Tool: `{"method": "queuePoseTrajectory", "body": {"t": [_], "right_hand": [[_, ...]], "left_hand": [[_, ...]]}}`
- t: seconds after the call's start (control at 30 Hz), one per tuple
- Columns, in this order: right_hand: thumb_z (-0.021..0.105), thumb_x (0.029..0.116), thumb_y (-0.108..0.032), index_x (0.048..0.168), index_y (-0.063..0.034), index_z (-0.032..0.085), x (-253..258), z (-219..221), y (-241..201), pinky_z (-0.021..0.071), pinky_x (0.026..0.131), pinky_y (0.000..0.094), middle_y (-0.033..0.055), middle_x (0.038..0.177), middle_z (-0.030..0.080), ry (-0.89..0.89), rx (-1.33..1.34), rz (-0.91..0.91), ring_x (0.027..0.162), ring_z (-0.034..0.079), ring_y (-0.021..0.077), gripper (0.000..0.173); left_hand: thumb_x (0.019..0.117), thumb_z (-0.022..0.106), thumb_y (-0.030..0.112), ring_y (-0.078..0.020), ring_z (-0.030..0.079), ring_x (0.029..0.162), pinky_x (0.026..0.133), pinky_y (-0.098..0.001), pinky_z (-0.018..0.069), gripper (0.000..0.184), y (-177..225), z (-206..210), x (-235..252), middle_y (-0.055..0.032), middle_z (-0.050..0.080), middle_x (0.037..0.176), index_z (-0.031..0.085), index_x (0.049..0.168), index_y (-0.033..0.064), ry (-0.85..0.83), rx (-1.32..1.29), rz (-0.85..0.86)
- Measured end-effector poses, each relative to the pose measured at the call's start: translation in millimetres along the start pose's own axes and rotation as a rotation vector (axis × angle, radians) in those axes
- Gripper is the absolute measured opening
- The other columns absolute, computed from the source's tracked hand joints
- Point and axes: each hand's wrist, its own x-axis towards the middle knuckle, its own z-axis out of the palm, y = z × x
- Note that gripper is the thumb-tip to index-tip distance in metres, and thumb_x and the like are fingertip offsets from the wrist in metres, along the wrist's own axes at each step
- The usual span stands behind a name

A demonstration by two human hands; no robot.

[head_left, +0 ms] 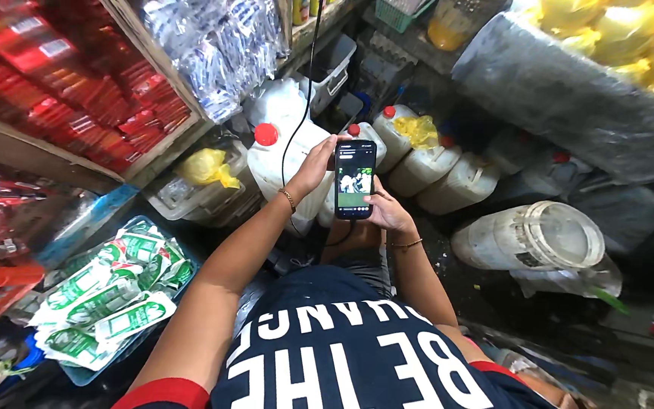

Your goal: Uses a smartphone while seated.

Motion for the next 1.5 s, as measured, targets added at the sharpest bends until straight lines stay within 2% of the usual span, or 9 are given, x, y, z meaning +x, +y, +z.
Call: {"method": "queuePoseTrajectory", "body": {"t": [0.17,0.33,0.8,0.87,0.97,1.13,1.33,1.5], "right_hand": [[0.054,0.0982,-0.015,0.155,-0.0351,0.025,2.4,0.1,-0.3,0.0571,0.096,0.0441,0.0030,0.134,0.061,-0.006,-0.003,0.000,0.117,0.065,0.0214,0.067],[0.053,0.0981,-0.017,0.156,-0.0325,0.025,3.0,3.4,-0.7,0.0579,0.094,0.0392,-0.0004,0.132,0.063,0.062,-0.065,0.016,0.114,0.066,0.0160,0.067],[0.055,0.0972,-0.019,0.153,-0.0321,0.029,6.4,2.3,-1.6,0.0578,0.094,0.0408,0.0008,0.130,0.063,-0.012,-0.069,-0.023,0.114,0.066,0.0174,0.063],[0.055,0.0975,-0.018,0.155,-0.0327,0.025,6.1,2.5,-1.8,0.0578,0.095,0.0417,0.0014,0.133,0.062,-0.010,-0.053,-0.014,0.116,0.065,0.0183,0.066],[0.054,0.0972,-0.018,0.155,-0.0331,0.025,6.2,3.4,-2.3,0.0580,0.094,0.0425,0.0021,0.134,0.061,-0.006,-0.032,-0.008,0.116,0.065,0.0192,0.067],[0.052,0.0983,-0.017,0.157,-0.0353,0.021,6.3,3.1,-1.7,0.0567,0.097,0.0422,0.0018,0.136,0.059,-0.044,-0.015,-0.024,0.119,0.064,0.0191,0.069],[0.056,0.0965,-0.018,0.157,-0.0319,0.022,6.2,5.6,-2.3,0.0574,0.095,0.0441,0.0024,0.136,0.060,0.007,-0.035,-0.020,0.118,0.064,0.0199,0.071],[0.054,0.0960,-0.013,0.155,-0.0349,0.022,6.1,0.9,-0.1,0.0574,0.095,0.0445,0.0024,0.136,0.059,-0.026,-0.010,-0.019,0.118,0.064,0.0208,0.071]], "left_hand": [[0.1121,0.012,0.032,-0.0141,0.069,0.100,0.089,-0.0329,0.0572,0.057,2.2,-1.5,-0.6,-0.0116,0.068,0.120,0.054,0.139,0.0048,-0.006,-0.012,0.009],[0.1119,0.012,0.032,-0.0144,0.069,0.099,0.088,-0.0336,0.0572,0.058,1.6,-3.5,0.7,-0.0127,0.067,0.121,0.054,0.140,0.0037,-0.001,-0.008,0.008],[0.1122,0.012,0.031,-0.0143,0.068,0.102,0.090,-0.0329,0.0563,0.057,2.6,-5.8,1.8,-0.0125,0.066,0.122,0.054,0.139,0.0039,0.001,0.004,0.009],[0.1124,0.012,0.031,-0.0150,0.068,0.104,0.091,-0.0339,0.0567,0.057,3.0,-5.9,1.7,-0.0125,0.066,0.123,0.055,0.139,0.0046,0.003,0.001,0.004],[0.1124,0.011,0.032,-0.0153,0.068,0.105,0.092,-0.0344,0.0567,0.057,3.0,-6.0,1.7,-0.0124,0.066,0.123,0.055,0.139,0.0055,0.002,0.001,-0.004],[0.1126,0.017,0.030,-0.0146,0.068,0.106,0.093,-0.0338,0.0567,0.052,2.6,-6.2,1.2,-0.0116,0.067,0.123,0.055,0.139,0.0045,-0.006,-0.009,-0.003],[0.1122,0.021,0.027,-0.0142,0.068,0.104,0.091,-0.0341,0.0573,0.049,1.0,-7.1,0.7,-0.0105,0.067,0.122,0.054,0.139,0.0037,-0.022,-0.027,0.036],[0.1121,0.021,0.027,-0.0135,0.067,0.103,0.091,-0.0329,0.0567,0.049,0.5,-6.0,0.7,-0.0100,0.067,0.120,0.055,0.138,0.0034,-0.023,-0.046,0.041]]}}
